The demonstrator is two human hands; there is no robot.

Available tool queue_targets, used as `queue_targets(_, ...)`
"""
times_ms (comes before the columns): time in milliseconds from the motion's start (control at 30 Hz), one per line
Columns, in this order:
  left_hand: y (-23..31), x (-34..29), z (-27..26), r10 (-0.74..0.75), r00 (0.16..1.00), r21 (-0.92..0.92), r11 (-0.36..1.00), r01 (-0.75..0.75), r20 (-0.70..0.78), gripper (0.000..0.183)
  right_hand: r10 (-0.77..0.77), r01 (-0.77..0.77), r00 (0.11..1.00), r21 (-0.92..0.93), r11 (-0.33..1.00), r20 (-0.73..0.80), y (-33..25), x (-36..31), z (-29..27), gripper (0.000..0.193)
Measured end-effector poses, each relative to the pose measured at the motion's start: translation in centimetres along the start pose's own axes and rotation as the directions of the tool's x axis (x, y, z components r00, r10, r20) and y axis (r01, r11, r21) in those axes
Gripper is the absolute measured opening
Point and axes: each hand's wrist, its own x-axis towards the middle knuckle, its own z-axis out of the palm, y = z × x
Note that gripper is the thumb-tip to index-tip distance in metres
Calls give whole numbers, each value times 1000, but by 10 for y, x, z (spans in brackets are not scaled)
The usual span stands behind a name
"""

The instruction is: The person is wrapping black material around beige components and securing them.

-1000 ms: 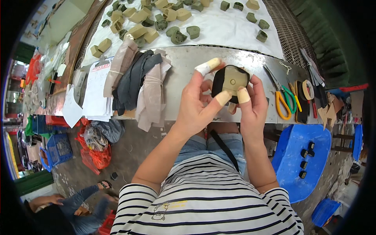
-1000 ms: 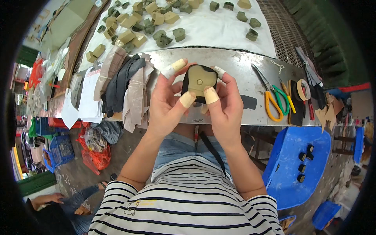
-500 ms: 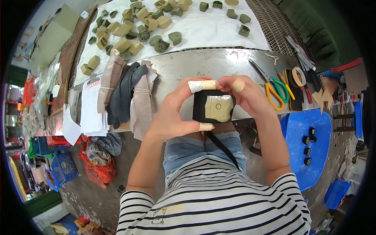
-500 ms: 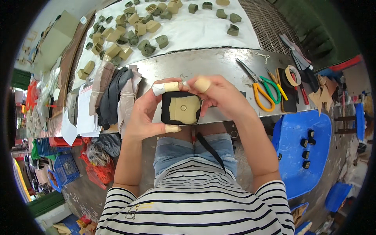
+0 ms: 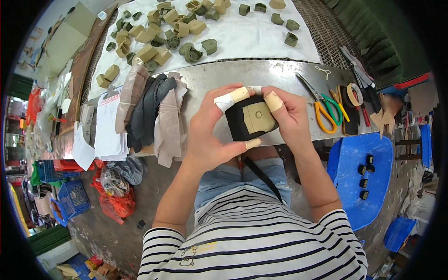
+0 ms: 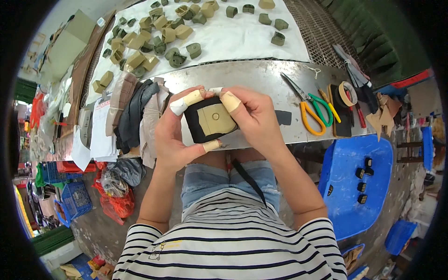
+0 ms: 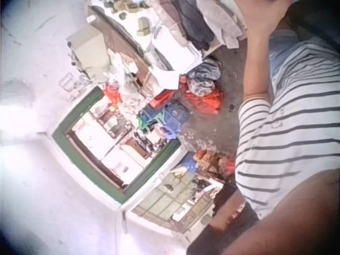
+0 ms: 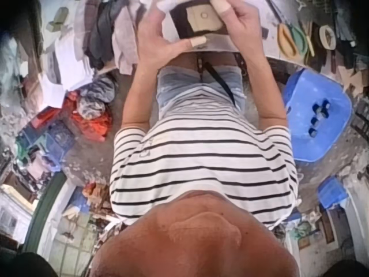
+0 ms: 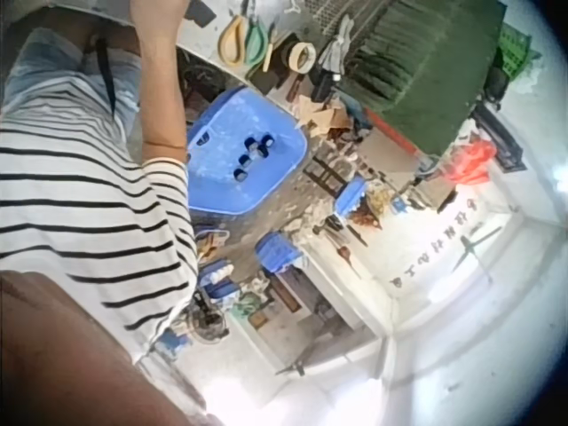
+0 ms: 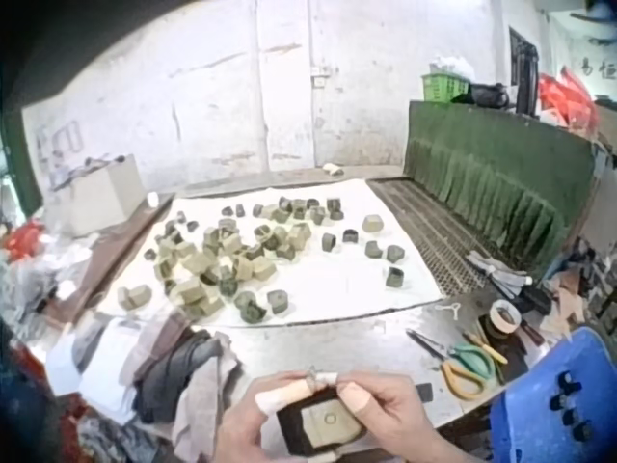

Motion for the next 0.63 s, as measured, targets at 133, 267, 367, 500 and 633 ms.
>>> queue_targets(133, -5, -3, 5, 45, 998, 30, 999, -44, -48, 66, 293, -316, 949, 390, 865, 118, -2, -5, -1, 32)
queue_targets(267, -7, -9, 14, 68, 992, 47, 997, -64, -102, 70, 357, -337, 934, 400, 853, 26, -2, -9, 9, 36)
queue_targets(367, -5, -11, 18, 46, 983, 35, 999, -41, -175, 70, 429, -391, 900, 571, 722, 73, -2, -13, 12, 37)
queue_targets(500, -4, -15, 27, 58, 967, 49, 998, -48, -247, 70, 361, -318, 930, 343, 884, -69, -2, -16, 18, 37)
queue_targets(633, -2, -17, 29, 91, 961, 91, 993, -70, -262, 73, 317, -291, 946, 254, 922, -66, -11, -16, 20, 38)
